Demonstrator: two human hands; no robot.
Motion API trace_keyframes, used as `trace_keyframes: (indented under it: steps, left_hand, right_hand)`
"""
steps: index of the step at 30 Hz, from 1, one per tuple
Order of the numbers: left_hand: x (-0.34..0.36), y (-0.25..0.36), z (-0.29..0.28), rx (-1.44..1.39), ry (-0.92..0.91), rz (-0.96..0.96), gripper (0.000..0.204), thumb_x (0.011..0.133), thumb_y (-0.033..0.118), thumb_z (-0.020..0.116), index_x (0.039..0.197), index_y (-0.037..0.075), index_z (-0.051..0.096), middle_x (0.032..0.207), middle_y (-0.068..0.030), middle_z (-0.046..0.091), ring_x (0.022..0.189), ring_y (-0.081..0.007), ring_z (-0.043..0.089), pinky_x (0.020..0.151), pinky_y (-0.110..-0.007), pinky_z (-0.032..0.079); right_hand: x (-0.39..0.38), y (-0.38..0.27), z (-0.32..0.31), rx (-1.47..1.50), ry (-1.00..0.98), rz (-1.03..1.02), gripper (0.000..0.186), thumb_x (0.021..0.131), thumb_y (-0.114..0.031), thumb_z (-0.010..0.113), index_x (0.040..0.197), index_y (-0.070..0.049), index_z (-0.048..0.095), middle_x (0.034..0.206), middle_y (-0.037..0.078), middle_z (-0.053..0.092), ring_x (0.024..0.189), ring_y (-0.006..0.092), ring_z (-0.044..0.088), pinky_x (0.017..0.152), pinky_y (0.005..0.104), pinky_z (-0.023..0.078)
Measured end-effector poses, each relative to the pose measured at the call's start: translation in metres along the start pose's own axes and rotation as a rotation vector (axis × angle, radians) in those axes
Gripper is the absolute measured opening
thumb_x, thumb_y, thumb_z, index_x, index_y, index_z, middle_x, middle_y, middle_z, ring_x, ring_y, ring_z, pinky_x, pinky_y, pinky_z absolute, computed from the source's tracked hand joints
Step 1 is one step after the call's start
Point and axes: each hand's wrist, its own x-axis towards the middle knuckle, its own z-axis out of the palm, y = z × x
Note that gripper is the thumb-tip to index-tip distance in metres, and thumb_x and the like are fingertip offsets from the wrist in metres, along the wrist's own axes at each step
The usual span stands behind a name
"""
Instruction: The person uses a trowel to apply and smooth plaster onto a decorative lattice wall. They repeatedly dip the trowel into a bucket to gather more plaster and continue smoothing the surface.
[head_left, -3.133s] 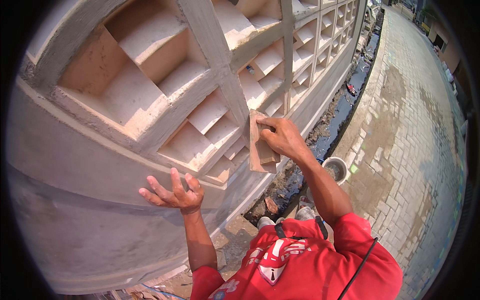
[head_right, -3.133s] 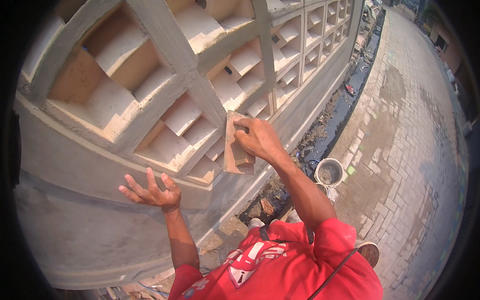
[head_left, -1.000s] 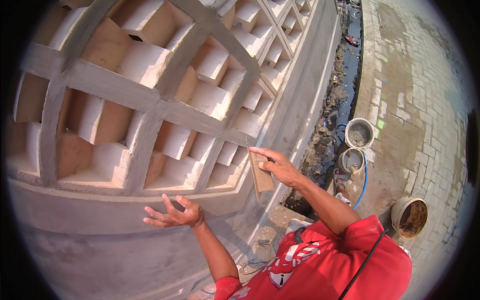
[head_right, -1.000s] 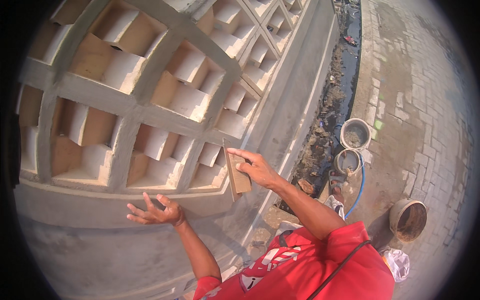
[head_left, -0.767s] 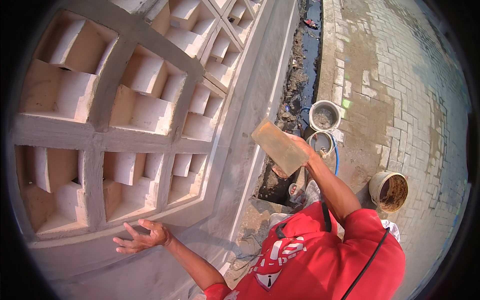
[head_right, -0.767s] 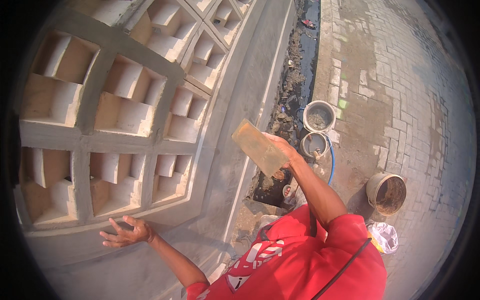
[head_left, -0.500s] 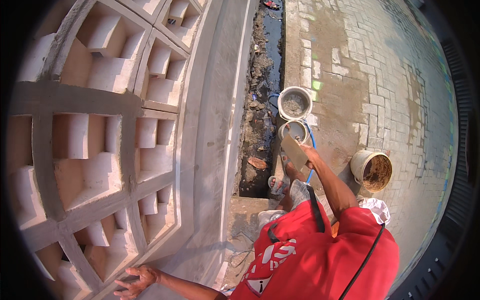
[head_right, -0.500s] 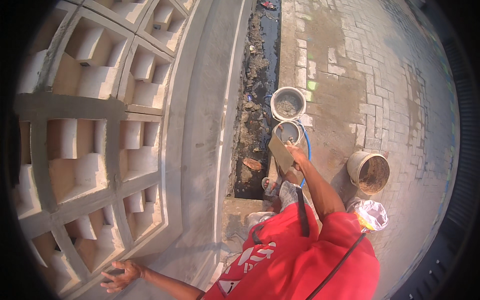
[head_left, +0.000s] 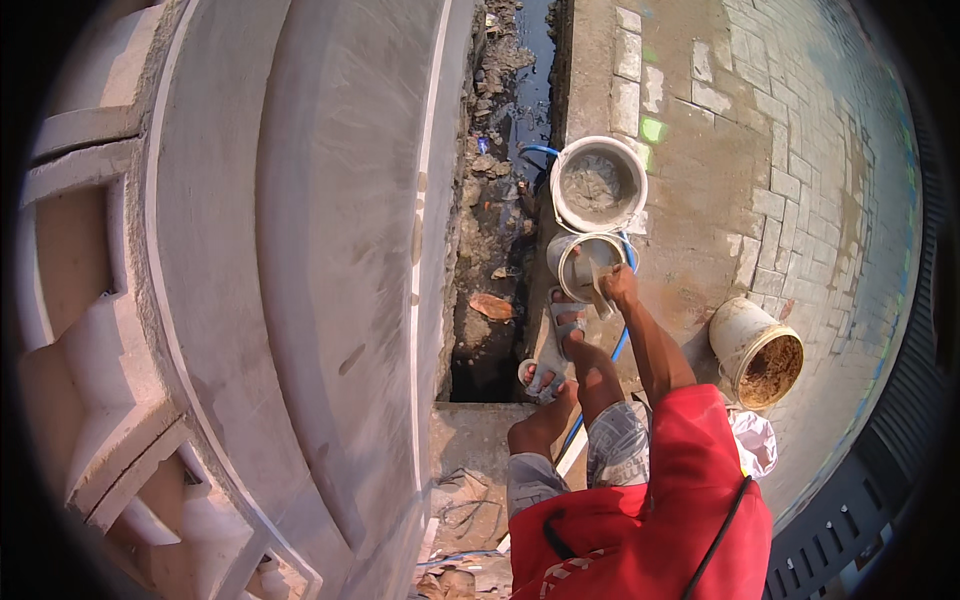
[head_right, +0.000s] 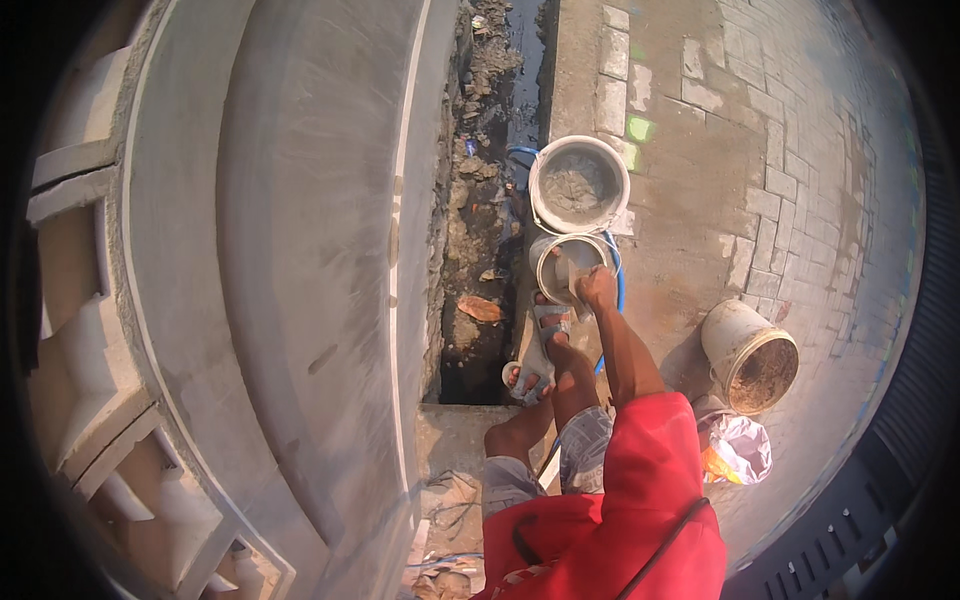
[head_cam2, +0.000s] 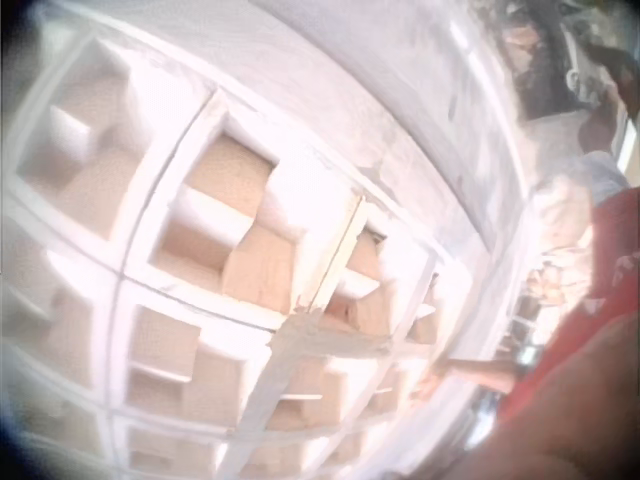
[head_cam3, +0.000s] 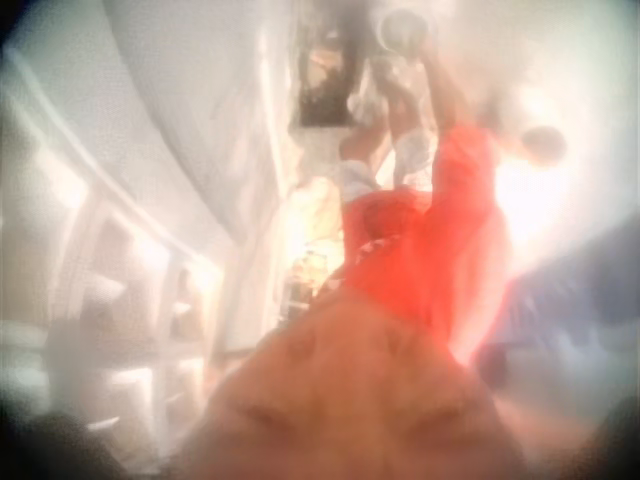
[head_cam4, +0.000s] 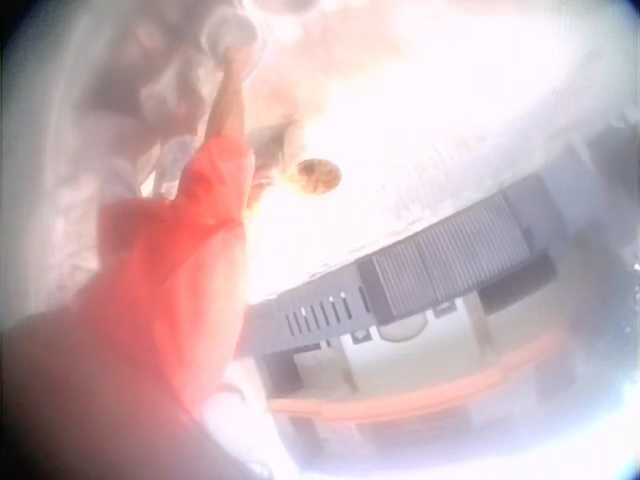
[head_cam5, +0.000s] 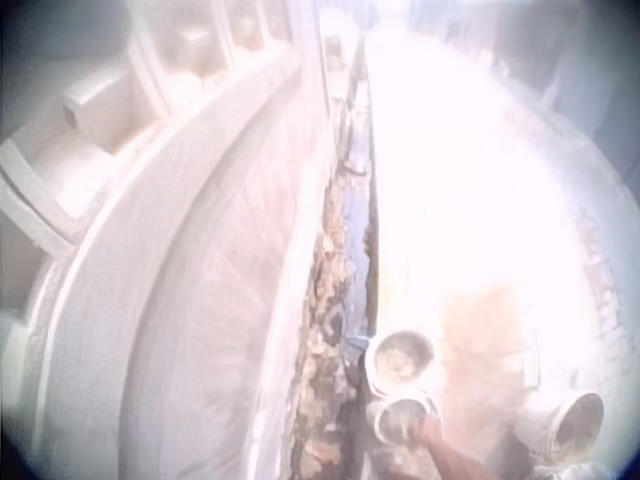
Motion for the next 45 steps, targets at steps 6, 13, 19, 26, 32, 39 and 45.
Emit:
trace_keyframes:
  steps: [6, 13, 19, 26, 32, 39, 45]
  left_hand:
    - [-0.024, 0.042, 0.028, 0.007, -0.053, 0.049, 0.055, 0.095, 0.044, 0.05, 0.134, 0.005, 0.052, 0.151, -0.0202, 0.032, 0.142, -0.0376, 0.019, 0.111, -0.057, 0.02]
    - [-0.031, 0.065, 0.055, -0.026, -0.147, 0.076, 0.057, 0.096, 0.045, 0.048, 0.136, 0.005, 0.05, 0.151, -0.0203, 0.031, 0.142, -0.0376, 0.019, 0.112, -0.057, 0.02]
    - [-0.028, 0.068, 0.056, -0.021, -0.186, 0.046, 0.058, 0.096, 0.047, 0.047, 0.137, 0.005, 0.049, 0.152, -0.0204, 0.031, 0.142, -0.0377, 0.019, 0.112, -0.056, 0.019]
    - [-0.026, 0.079, 0.066, -0.051, -0.189, 0.033, 0.06, 0.096, 0.048, 0.045, 0.138, 0.005, 0.047, 0.152, -0.0205, 0.03, 0.142, -0.0377, 0.018, 0.112, -0.056, 0.019]
    - [-0.026, 0.08, 0.066, -0.047, -0.214, 0.015, 0.061, 0.097, 0.049, 0.044, 0.139, 0.005, 0.046, 0.152, -0.0206, 0.03, 0.142, -0.0377, 0.018, 0.112, -0.056, 0.018]
    - [-0.021, 0.08, 0.069, -0.057, -0.237, -0.006, 0.063, 0.097, 0.05, 0.042, 0.14, 0.005, 0.044, 0.152, -0.0208, 0.029, 0.142, -0.0378, 0.018, 0.112, -0.056, 0.018]
    - [-0.015, 0.081, 0.07, -0.072, -0.248, -0.024, 0.064, 0.097, 0.051, 0.04, 0.141, 0.004, 0.043, 0.153, -0.0209, 0.028, 0.143, -0.0378, 0.018, 0.112, -0.056, 0.017]
  right_hand:
    - [0.058, 0.0, 0.043, -0.095, 0.043, -0.009, 0.04, 0.08, -0.018, 0.06, 0.114, 0.003, 0.062, 0.104, 0.026, 0.067, 0.101, 0.0404, 0.065, 0.089, 0.0454, 0.05]
    - [0.015, 0.048, -0.008, 0.155, -0.044, -0.04, 0.036, 0.083, -0.013, 0.056, 0.115, 0.003, 0.061, 0.089, 0.017, 0.069, 0.077, 0.0239, 0.066, 0.071, 0.0357, 0.052]
    - [0.016, -0.024, -0.057, 0.869, -0.15, 0.079, 0.031, 0.089, -0.008, 0.051, 0.117, 0.0, 0.06, 0.084, 0.004, 0.064, 0.068, 0.0088, 0.057, 0.062, 0.0226, 0.046]
    - [0.162, -0.064, 0.001, 0.7, -0.068, -0.061, 0.029, 0.088, -0.013, 0.053, 0.11, 0.002, 0.064, 0.085, 0.005, 0.067, 0.074, 0.0136, 0.059, 0.069, 0.0262, 0.046]
    - [0.199, -0.059, 0.029, 0.554, -0.022, -0.043, 0.029, 0.085, -0.018, 0.057, 0.104, 0.0, 0.069, 0.09, 0.01, 0.071, 0.083, 0.0176, 0.064, 0.078, 0.0293, 0.048]
    - [0.212, -0.045, 0.046, 0.508, -0.005, -0.065, 0.028, 0.087, -0.022, 0.058, 0.101, 0.0, 0.07, 0.087, 0.01, 0.07, 0.081, 0.0177, 0.063, 0.077, 0.0311, 0.048]
    - [0.214, -0.039, 0.048, 0.634, -0.082, -0.057, 0.027, 0.09, -0.021, 0.058, 0.097, 0.002, 0.071, 0.083, 0.007, 0.068, 0.076, 0.0152, 0.059, 0.071, 0.0307, 0.046]
